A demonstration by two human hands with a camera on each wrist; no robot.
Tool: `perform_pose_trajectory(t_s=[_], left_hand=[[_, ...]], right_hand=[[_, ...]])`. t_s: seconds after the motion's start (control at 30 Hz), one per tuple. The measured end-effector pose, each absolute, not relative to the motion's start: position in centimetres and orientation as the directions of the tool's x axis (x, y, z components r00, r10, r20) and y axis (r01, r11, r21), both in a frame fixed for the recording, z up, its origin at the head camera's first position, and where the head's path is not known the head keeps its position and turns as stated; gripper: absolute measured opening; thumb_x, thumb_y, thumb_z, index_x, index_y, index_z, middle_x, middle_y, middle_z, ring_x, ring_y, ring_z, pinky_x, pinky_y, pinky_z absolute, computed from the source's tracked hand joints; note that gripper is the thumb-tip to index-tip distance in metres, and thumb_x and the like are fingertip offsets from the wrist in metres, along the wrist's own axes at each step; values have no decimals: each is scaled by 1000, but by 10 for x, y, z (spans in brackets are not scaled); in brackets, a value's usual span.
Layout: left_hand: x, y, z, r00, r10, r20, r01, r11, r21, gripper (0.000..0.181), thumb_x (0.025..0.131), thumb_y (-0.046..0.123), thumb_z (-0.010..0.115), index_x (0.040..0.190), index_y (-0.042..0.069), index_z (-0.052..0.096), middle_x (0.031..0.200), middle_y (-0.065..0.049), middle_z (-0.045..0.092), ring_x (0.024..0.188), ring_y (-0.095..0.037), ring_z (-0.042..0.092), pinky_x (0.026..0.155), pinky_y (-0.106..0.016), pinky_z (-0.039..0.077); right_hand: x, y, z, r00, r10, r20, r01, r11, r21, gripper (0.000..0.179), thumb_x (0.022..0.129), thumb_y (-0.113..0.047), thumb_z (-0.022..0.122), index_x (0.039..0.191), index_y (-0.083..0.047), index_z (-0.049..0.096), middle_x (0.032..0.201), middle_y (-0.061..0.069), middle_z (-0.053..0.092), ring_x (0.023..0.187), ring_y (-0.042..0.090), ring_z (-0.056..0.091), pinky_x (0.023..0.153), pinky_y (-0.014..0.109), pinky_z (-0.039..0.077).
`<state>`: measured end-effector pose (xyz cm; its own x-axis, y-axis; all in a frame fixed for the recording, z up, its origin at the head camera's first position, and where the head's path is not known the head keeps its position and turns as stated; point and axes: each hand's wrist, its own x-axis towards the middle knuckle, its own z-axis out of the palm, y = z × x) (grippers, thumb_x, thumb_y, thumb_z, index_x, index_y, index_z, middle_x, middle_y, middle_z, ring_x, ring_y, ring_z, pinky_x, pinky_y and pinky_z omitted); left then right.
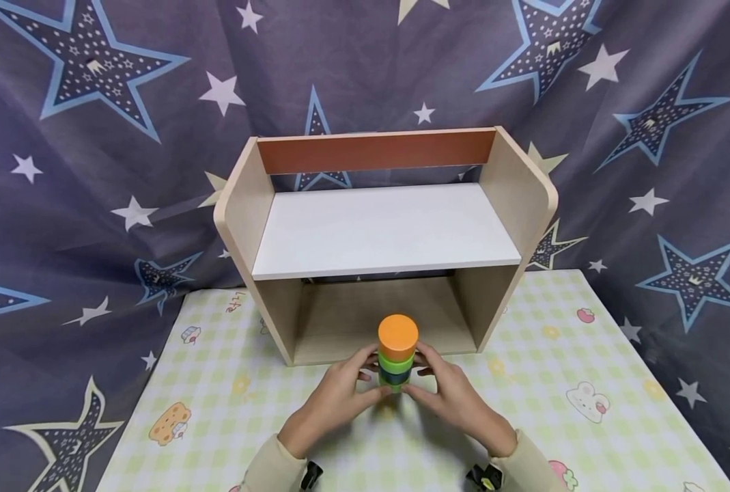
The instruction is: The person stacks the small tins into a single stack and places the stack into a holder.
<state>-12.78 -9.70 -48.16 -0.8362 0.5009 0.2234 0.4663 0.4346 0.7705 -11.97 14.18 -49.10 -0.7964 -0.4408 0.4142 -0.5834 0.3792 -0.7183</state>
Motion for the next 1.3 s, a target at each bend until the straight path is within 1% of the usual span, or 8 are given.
perform_pose_trajectory(t_s=[0.17, 0.4, 0.67, 0.83, 0.97, 1.1, 1.2, 1.3], left_hand=[[-128, -97, -476, -837, 501, 220, 463, 434, 773, 71, 90, 26, 78, 150, 15, 41, 129, -3, 64, 112, -15, 62, 86, -26, 56], [-129, -97, -467, -847, 493, 200, 435, 425, 794, 72, 90, 29, 79, 150, 15, 42, 128, -3, 64, 111, -14, 63, 86, -32, 57], [-131, -99, -454, -842, 494, 216, 448, 420, 789, 70, 90, 28, 78, 149, 13, 43, 126, -4, 66, 107, -13, 65, 86, -28, 56], [-132, -99, -446, -841, 487, 235, 456, 406, 792, 70, 89, 28, 79, 148, 14, 43, 125, -3, 67, 106, -12, 65, 86, -30, 57], [-133, -98, -440, -841, 479, 250, 461, 397, 794, 70, 89, 31, 79, 148, 15, 44, 124, -3, 67, 102, -11, 66, 87, -34, 57], [-134, -98, -434, -839, 474, 266, 473, 397, 786, 70, 90, 33, 78, 149, 16, 44, 125, -2, 67, 100, -13, 67, 87, -32, 57], [-134, -99, -430, -838, 470, 279, 482, 394, 783, 70, 89, 32, 79, 148, 17, 44, 125, -2, 67, 99, -14, 68, 86, -32, 57], [-135, -99, -427, -834, 468, 292, 490, 385, 782, 70, 89, 31, 79, 148, 17, 44, 124, -2, 67, 98, -11, 67, 85, -31, 57]], right_hand=[[-120, 143, -485, -801, -444, 402, -576, 384, -722, 78, 85, -7, 81, 150, -10, 37, 128, 9, 65, 113, 20, 64, 84, 38, 58], [-121, 144, -477, -796, -453, 402, -582, 386, -716, 77, 87, -10, 80, 151, -9, 36, 129, 6, 65, 113, 18, 63, 85, 37, 58], [-124, 144, -465, -780, -457, 427, -605, 378, -701, 79, 88, -11, 80, 152, -8, 34, 129, 4, 66, 112, 18, 64, 86, 37, 57], [-125, 145, -456, -774, -453, 443, -617, 381, -689, 79, 88, -13, 80, 152, -11, 34, 128, 1, 66, 111, 15, 64, 86, 37, 57], [-125, 146, -451, -757, -455, 470, -641, 371, -672, 79, 88, -11, 79, 153, -10, 33, 128, 3, 66, 111, 17, 64, 86, 40, 57], [-126, 147, -445, -738, -453, 499, -665, 363, -653, 79, 88, -9, 79, 153, -10, 33, 128, 6, 65, 111, 19, 64, 84, 42, 58], [-128, 147, -442, -730, -452, 514, -676, 363, -641, 80, 88, -8, 79, 153, -10, 33, 128, 6, 65, 111, 18, 65, 84, 41, 58], [-130, 146, -439, -718, -445, 535, -691, 365, -624, 80, 87, -7, 79, 152, -10, 34, 127, 6, 66, 109, 18, 65, 84, 38, 58]])
